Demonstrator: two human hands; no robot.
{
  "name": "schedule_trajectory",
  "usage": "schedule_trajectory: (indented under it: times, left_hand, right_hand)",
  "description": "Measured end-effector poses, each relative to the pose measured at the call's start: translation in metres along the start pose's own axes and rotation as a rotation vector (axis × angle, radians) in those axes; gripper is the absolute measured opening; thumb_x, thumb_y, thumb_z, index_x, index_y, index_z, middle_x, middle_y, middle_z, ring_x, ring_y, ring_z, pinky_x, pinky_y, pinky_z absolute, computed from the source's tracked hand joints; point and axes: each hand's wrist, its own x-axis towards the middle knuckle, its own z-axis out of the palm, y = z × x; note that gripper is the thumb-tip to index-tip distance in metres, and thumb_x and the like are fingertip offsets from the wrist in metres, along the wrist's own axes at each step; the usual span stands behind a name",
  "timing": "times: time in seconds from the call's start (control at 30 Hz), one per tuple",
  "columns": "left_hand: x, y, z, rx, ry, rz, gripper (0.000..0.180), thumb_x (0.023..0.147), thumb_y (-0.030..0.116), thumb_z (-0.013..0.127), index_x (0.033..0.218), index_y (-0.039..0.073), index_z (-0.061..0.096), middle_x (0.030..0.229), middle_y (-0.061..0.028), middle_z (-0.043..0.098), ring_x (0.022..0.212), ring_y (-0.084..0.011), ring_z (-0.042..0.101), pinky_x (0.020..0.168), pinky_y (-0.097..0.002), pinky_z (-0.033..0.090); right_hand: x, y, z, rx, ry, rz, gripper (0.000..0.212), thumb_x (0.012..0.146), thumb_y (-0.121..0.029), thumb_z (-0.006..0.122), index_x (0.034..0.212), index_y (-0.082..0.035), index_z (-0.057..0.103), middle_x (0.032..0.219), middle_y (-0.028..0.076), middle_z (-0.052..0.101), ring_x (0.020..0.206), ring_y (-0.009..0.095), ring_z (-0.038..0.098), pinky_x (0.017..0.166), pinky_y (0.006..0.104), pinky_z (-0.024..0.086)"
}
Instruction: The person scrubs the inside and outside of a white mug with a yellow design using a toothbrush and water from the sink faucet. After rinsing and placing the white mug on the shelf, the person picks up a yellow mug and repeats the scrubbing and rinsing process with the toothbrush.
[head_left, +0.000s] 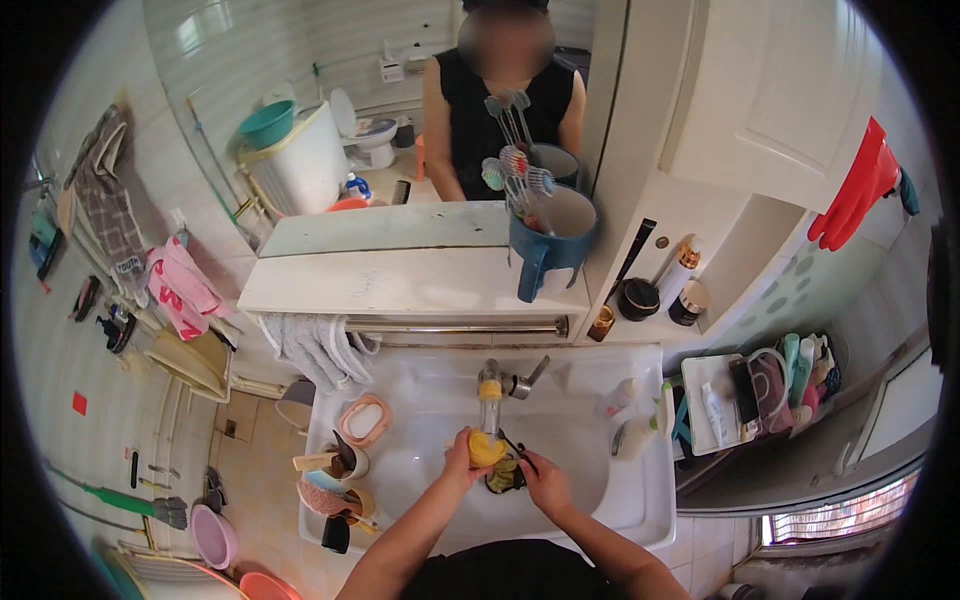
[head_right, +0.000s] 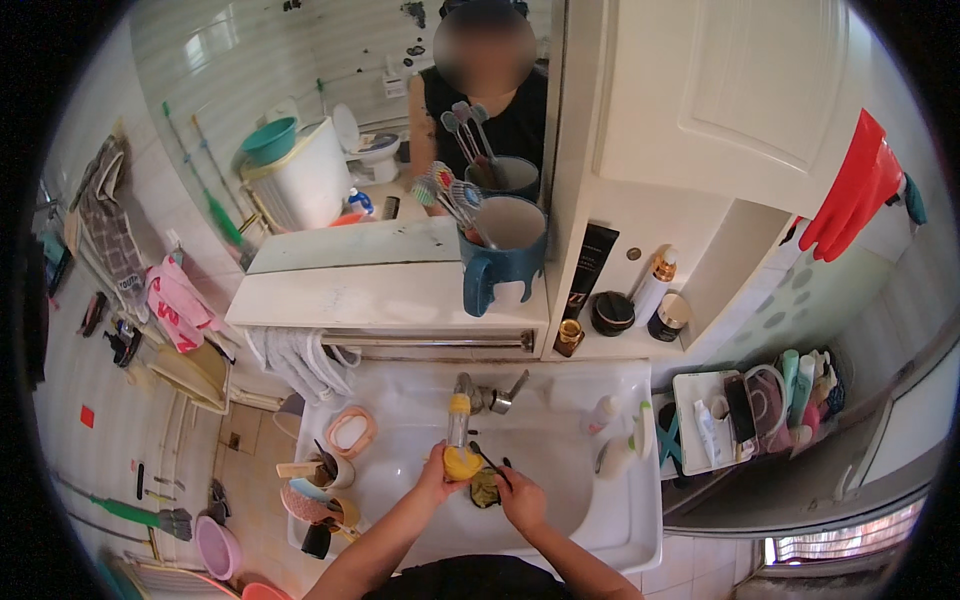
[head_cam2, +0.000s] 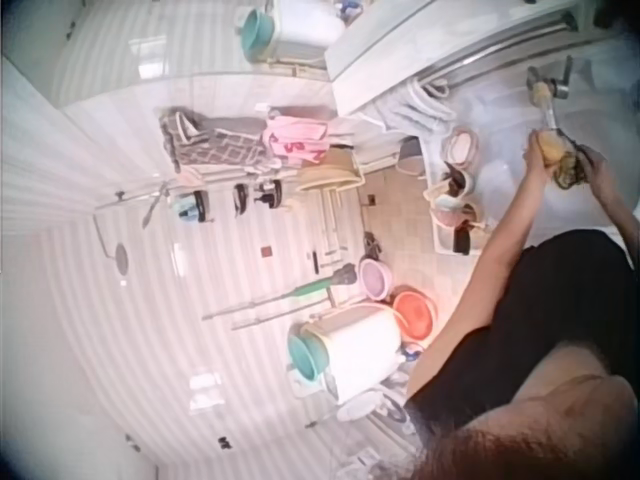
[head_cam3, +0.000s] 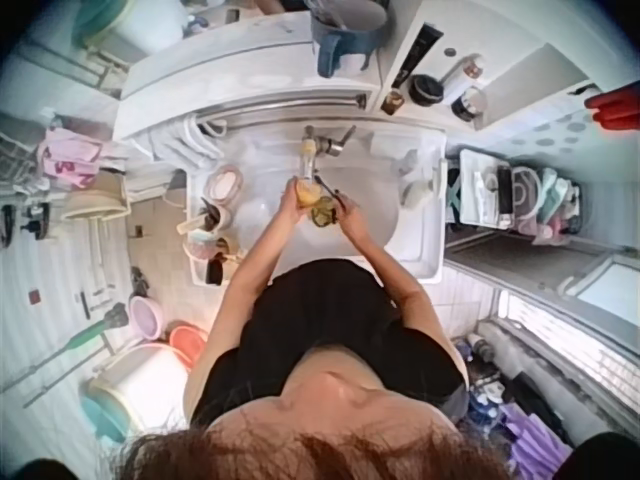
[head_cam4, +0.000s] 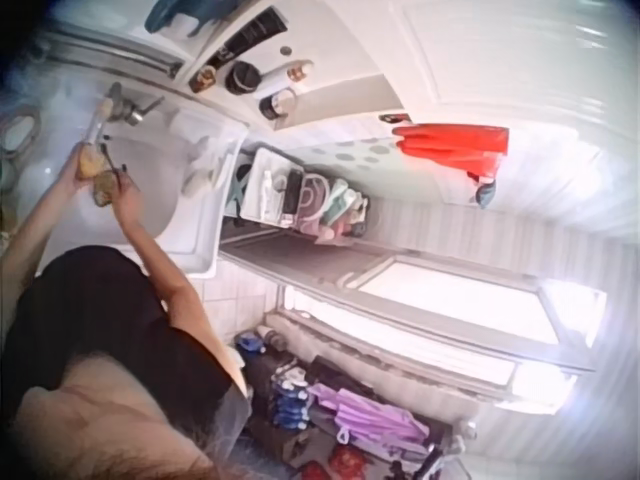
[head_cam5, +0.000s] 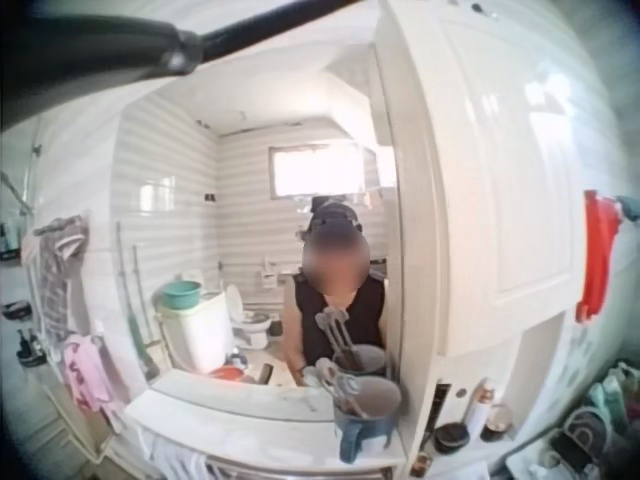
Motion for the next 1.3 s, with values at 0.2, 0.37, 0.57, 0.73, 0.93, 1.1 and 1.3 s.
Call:
schedule_trajectory:
  times: [0.2,0.37,0.57,0.73,0.93,1.1,1.3]
  left_hand:
    - [0.003,-0.008,-0.008,0.039,0.024,-0.002,0.058,0.081,0.044,0.059,0.118,0.004,0.038,0.11,-0.0171,0.052,0.092,-0.0313,0.06,0.071,-0.0499,0.053]
    - [0.011,-0.009,-0.024,0.039,-0.203,0.117,0.071,0.079,0.041,0.062,0.122,0.005,0.019,0.114,-0.0191,0.045,0.093,-0.0322,0.059,0.069,-0.0466,0.055]
    - [-0.009,-0.014,0.006,0.155,0.183,0.2,0.067,0.079,0.041,0.063,0.116,0.006,0.019,0.109,-0.0167,0.047,0.094,-0.0267,0.057,0.067,-0.0432,0.054]
    - [-0.012,-0.009,0.013,0.124,0.231,0.212,0.069,0.079,0.042,0.064,0.115,0.005,0.018,0.11,-0.0178,0.046,0.094,-0.0263,0.057,0.068,-0.0421,0.054]
    - [-0.021,-0.003,0.024,0.051,0.164,0.081,0.062,0.083,0.049,0.054,0.119,0.005,0.03,0.117,-0.0167,0.047,0.097,-0.0301,0.057,0.071,-0.0465,0.053]
    - [-0.017,0.0,0.017,-0.13,-0.107,-0.141,0.061,0.087,0.059,0.029,0.119,0.012,0.049,0.121,-0.0146,0.049,0.104,-0.036,0.053,0.078,-0.0516,0.05]
    - [-0.022,-0.001,0.012,-0.229,-0.169,-0.24,0.064,0.085,0.059,0.024,0.124,0.015,0.046,0.123,-0.0119,0.049,0.114,-0.0363,0.045,0.091,-0.0569,0.039]
  right_hand:
    - [-0.004,0.008,-0.002,0.039,0.025,-0.027,0.024,0.085,-0.026,0.059,0.102,-0.009,0.063,0.088,0.013,0.065,0.076,0.03,0.062,0.064,0.0361,0.05]
    - [-0.008,0.007,-0.007,0.007,0.042,-0.048,0.024,0.084,-0.026,0.059,0.101,-0.01,0.064,0.09,0.012,0.065,0.075,0.029,0.062,0.064,0.0359,0.05]
    - [-0.009,-0.008,-0.004,-0.006,0.017,-0.074,0.023,0.084,-0.025,0.059,0.103,-0.012,0.063,0.086,0.011,0.064,0.074,0.031,0.062,0.062,0.0367,0.049]
    - [-0.014,-0.015,-0.007,-0.03,-0.002,-0.163,0.023,0.084,-0.024,0.059,0.103,-0.012,0.062,0.084,0.011,0.064,0.074,0.031,0.061,0.062,0.038,0.049]
    - [-0.006,0.001,-0.002,-0.047,0.051,-0.145,0.021,0.083,-0.024,0.06,0.1,-0.01,0.063,0.079,0.011,0.062,0.072,0.031,0.061,0.06,0.0384,0.049]
    - [-0.008,0.01,-0.003,0.03,0.108,-0.183,0.02,0.083,-0.024,0.06,0.099,-0.011,0.063,0.078,0.01,0.062,0.07,0.03,0.061,0.059,0.0379,0.048]
    - [-0.014,0.003,-0.009,-0.117,-0.023,-0.243,0.02,0.083,-0.024,0.06,0.098,-0.011,0.063,0.08,0.011,0.062,0.07,0.029,0.061,0.059,0.0371,0.049]
